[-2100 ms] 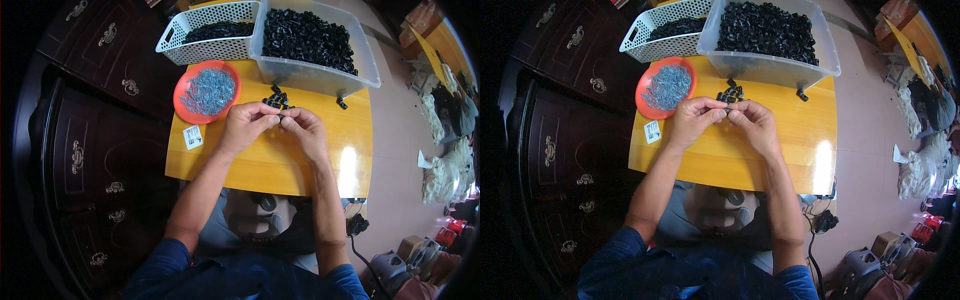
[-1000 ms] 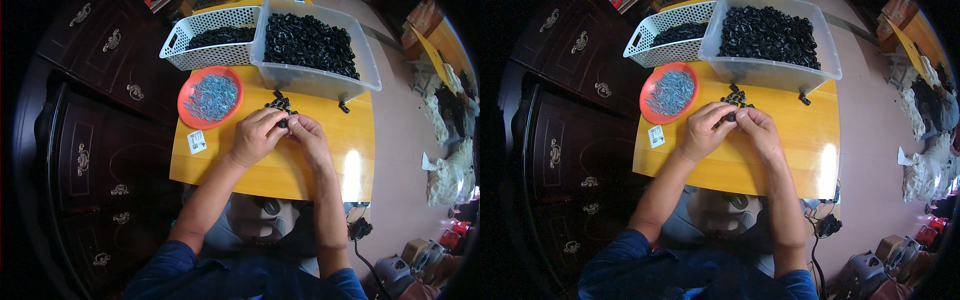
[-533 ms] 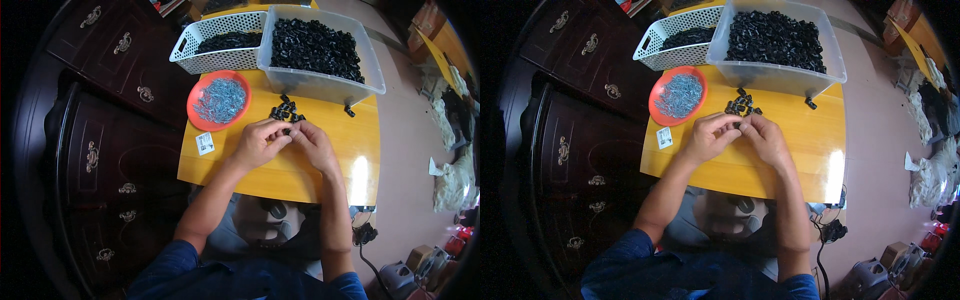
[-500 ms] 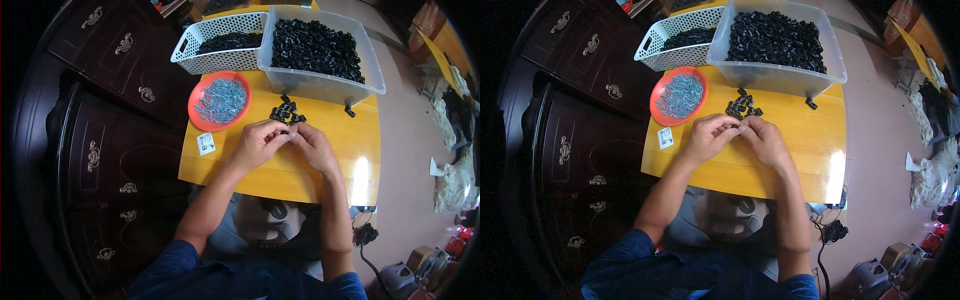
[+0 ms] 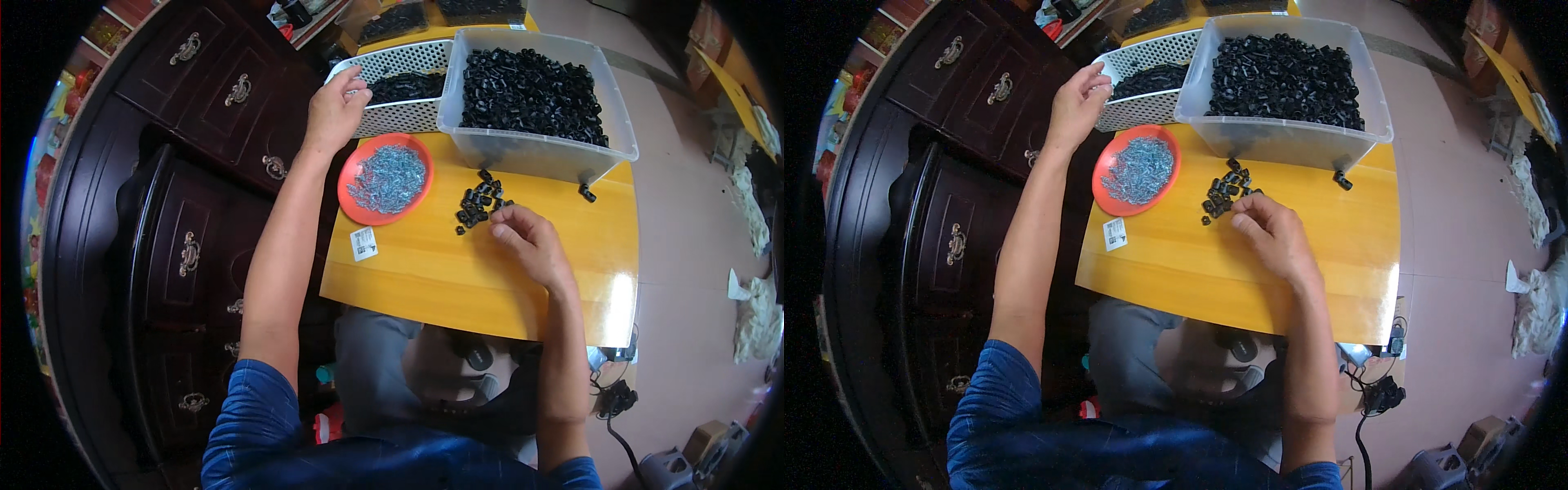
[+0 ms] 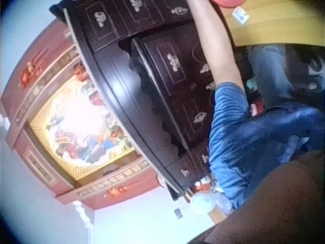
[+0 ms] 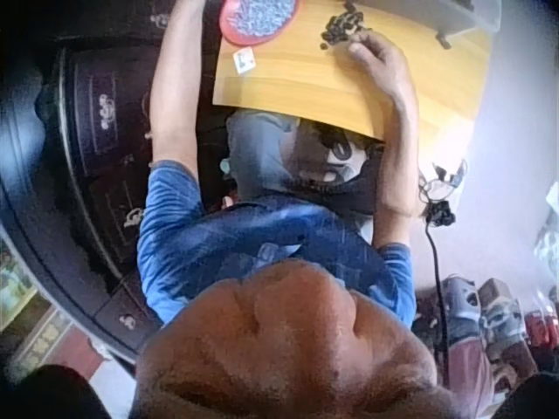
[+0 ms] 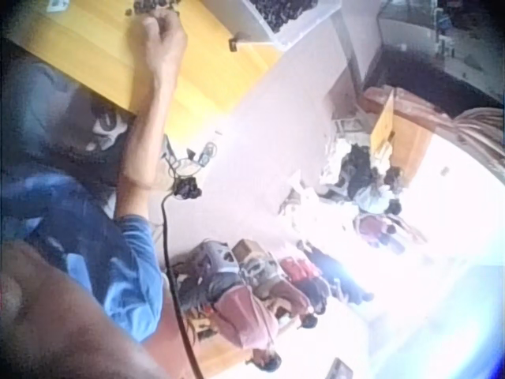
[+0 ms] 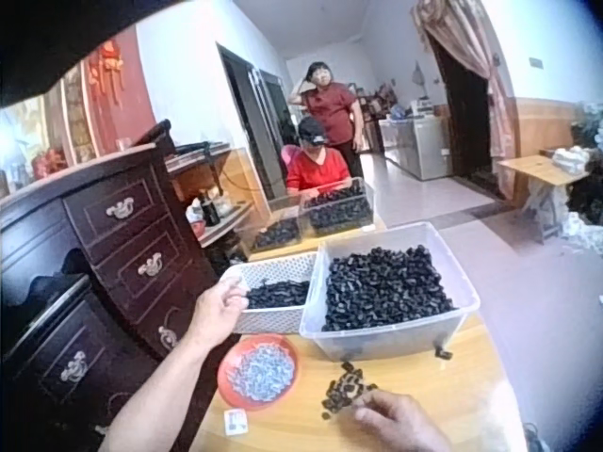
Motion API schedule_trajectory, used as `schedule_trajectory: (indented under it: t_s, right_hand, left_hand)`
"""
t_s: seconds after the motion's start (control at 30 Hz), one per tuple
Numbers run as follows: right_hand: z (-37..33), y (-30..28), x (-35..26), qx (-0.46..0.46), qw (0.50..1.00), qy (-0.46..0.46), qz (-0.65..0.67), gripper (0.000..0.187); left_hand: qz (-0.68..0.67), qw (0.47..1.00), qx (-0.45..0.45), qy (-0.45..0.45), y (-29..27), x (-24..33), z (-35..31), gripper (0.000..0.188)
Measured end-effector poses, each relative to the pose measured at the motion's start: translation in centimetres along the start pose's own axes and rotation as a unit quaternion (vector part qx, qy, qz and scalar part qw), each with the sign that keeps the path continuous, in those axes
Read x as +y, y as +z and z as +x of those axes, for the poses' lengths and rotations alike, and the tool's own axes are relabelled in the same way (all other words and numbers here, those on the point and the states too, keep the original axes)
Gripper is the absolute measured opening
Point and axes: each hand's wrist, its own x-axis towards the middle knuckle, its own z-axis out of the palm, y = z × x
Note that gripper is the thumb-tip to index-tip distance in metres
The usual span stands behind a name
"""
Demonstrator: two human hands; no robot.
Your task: The person assembles small components by inserting metal springs into plastic caps by hand.
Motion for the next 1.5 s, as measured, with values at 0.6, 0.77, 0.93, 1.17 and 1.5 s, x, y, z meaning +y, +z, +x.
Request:
schedule_trajectory:
  t_s: [0.6, 0.77, 0.93, 1.17, 1.5]
  right_hand:
    - [-10.8, -3.3, -13.8, -0.045, 0.881, -0.357, 0.306, 0.008]
    - [-14.8, -3.5, -16.7, -0.163, 0.804, -0.361, 0.443, 0.007]
    - [-15.4, -3.2, -15.7, -0.184, 0.791, -0.335, 0.477, 0.006]
    - [-16.2, -3.4, -14.1, -0.167, 0.794, -0.314, 0.493, 0.005]
    - [-15.7, -3.5, -15.0, -0.198, 0.782, -0.278, 0.522, 0.006]
  left_hand:
    - [0.299, 0.889, -0.330, -0.108, -3.0, -4.7, -10.7, 0.079]
    - [0.314, 0.889, -0.317, -0.098, -1.9, -5.2, -10.8, 0.076]
    - [0.256, 0.918, -0.289, -0.092, -1.5, -6.4, -11.4, 0.070]
    - [0.259, 0.927, -0.258, -0.083, -1.4, -6.1, -12.2, 0.045]
    - [0.294, 0.911, -0.287, -0.040, -1.7, -6.2, -11.6, 0.043]
